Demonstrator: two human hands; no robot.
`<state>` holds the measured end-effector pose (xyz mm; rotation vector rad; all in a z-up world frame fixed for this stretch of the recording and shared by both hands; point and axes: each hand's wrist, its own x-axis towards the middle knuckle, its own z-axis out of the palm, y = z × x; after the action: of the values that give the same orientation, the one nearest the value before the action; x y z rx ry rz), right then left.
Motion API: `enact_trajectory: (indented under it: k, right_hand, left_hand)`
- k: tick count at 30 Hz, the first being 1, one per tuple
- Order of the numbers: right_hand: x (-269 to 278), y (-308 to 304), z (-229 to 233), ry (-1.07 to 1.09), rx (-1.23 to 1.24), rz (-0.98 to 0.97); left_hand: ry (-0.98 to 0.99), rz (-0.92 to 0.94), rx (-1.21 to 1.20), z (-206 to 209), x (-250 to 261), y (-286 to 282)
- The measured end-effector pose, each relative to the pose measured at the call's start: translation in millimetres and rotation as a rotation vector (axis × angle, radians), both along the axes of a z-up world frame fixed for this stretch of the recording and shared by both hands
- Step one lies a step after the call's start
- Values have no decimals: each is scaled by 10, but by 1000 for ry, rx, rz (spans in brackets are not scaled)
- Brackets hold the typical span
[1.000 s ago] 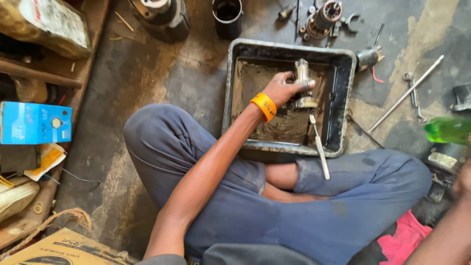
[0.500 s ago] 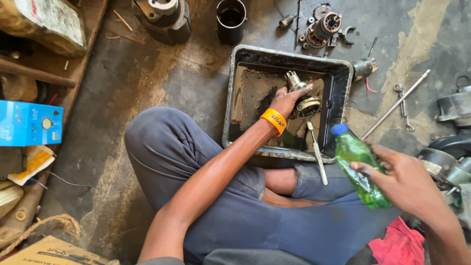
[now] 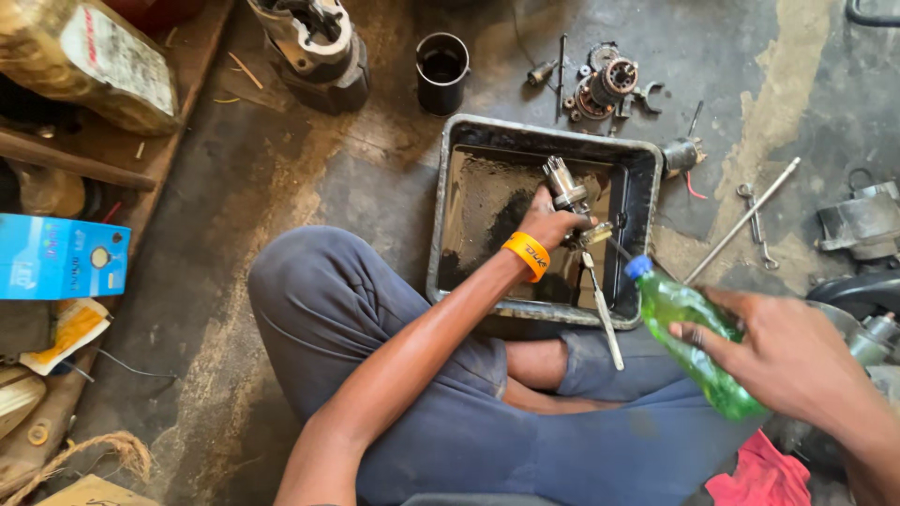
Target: The person scrubs a cylindrical mechanical part with a brush inside a tray of dark liquid, then pours a clear liquid from a green bottle over the part to rinse it.
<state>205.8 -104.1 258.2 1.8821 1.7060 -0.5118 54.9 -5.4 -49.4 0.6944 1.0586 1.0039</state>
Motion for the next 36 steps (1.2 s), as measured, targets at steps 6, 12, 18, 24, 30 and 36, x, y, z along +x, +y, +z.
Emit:
enact_trajectory:
  k: [6,12,18,24,30,36]
  right_hand:
    - [73,-66,-25,20,67,8]
    - [136,-182,-90,2,-54,-15]
    - [211,-236,-105,26,16,-54]
    - [252,-296,-84,7,58,16]
    - [204,-331,-63,-28,12,-8]
    - [108,-353,11,-53,82,44]
  left_hand:
    - [38,-13,46,119,-49,-12]
    - [86,-26,64,210,-107,-15]
    - [50,-36,18,188,-89,5]
    - [70,-58,44,112,-56,0]
    - [43,-80,16,148,-84,-14]
    - [-147,-126,-68,230,-122,-44]
